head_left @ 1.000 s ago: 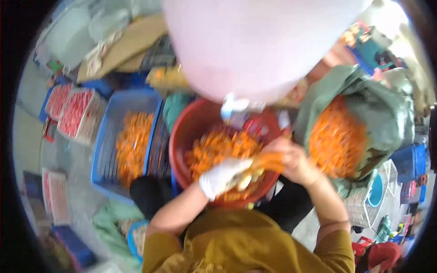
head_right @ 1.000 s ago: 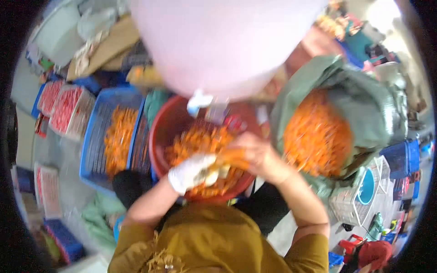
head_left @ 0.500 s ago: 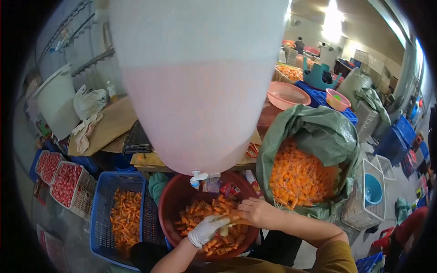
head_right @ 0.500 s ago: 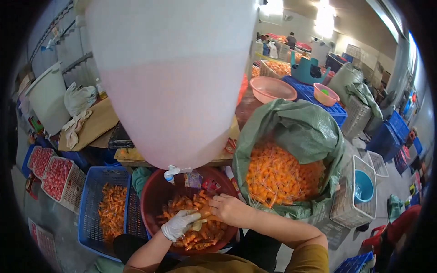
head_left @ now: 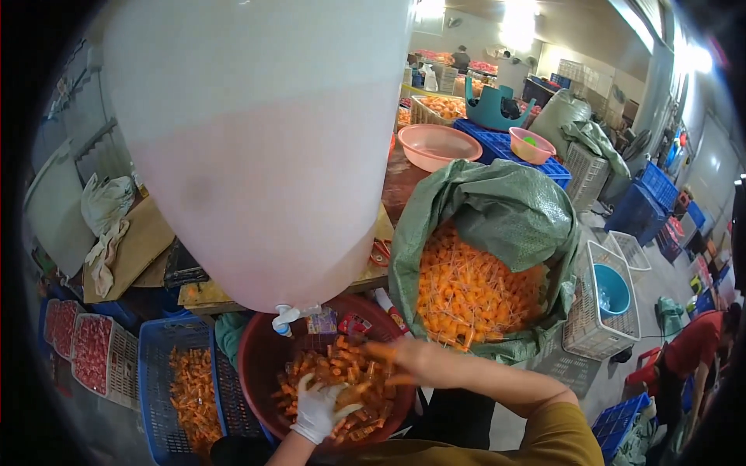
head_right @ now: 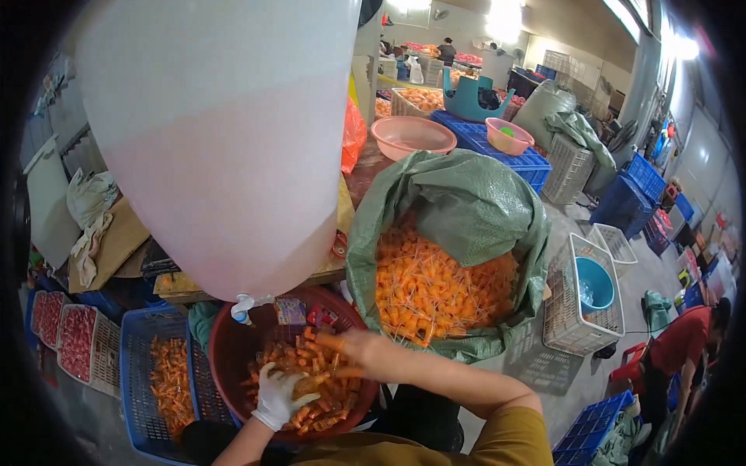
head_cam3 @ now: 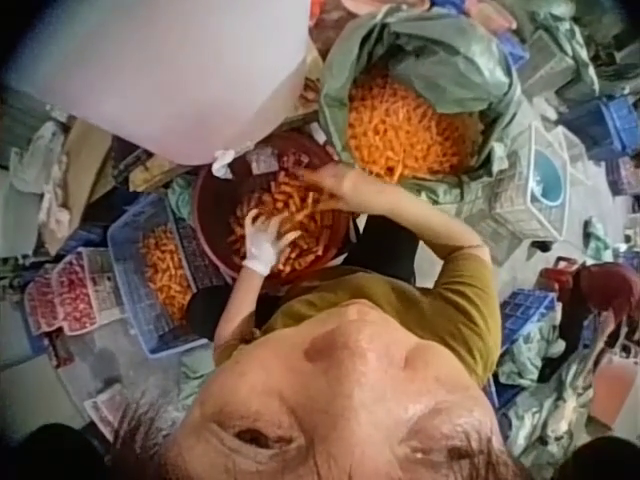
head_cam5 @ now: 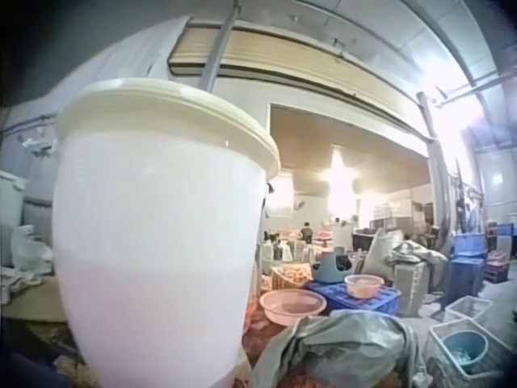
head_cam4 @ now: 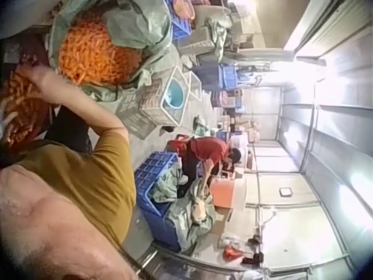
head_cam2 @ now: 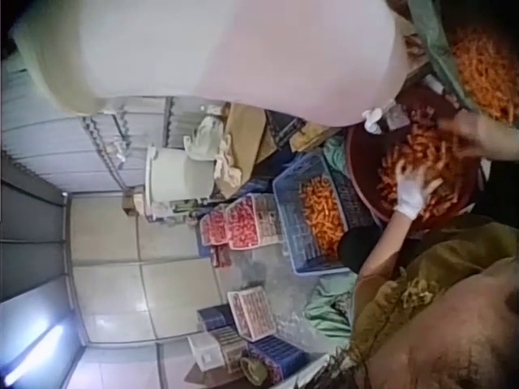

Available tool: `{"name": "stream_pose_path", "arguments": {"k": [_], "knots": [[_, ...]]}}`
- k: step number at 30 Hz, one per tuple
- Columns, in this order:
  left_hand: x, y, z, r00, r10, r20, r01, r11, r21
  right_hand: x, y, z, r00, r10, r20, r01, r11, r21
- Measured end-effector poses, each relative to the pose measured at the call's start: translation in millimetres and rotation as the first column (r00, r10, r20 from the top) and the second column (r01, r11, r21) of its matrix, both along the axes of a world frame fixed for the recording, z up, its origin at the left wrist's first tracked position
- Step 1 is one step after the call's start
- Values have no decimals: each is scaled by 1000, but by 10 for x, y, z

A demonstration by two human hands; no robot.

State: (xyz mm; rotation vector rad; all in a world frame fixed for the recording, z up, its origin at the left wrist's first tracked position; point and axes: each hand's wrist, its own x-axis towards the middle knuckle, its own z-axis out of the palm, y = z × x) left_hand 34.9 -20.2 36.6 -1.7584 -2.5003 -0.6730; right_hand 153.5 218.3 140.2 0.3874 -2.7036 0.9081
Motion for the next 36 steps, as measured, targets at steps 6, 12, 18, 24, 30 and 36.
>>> {"name": "stream_pose_path", "arguments": {"k": [6, 12, 18, 24, 30, 36], "knots": [[-335, 410, -248, 984, 151, 97, -145, 987, -65, 337, 863, -151, 804, -592, -60, 592, 785, 186], [-641, 1467, -1017, 983, 177, 58, -165, 972, -167, 519, 1048, -315, 548, -836, 8, 829, 545, 129], [-839, 1815, -1175, 969, 246, 6, -199, 799, -568, 661, 1074, -543, 785, -605, -134, 614, 729, 302], [-710, 1729, -1034, 972, 194, -131, -232, 735, -637, 657, 1150, -592, 688, -725, 35, 660, 644, 388], [-622, 957, -1253, 529, -12, 848, -364, 900, 240, 597, 1302, -665, 742, -665, -85, 664, 746, -49], [-583, 327, -716, 381, -73, 922, -651, 687, 323, 348, 1084, -228, 745, -654, -131, 649, 756, -81]]}}
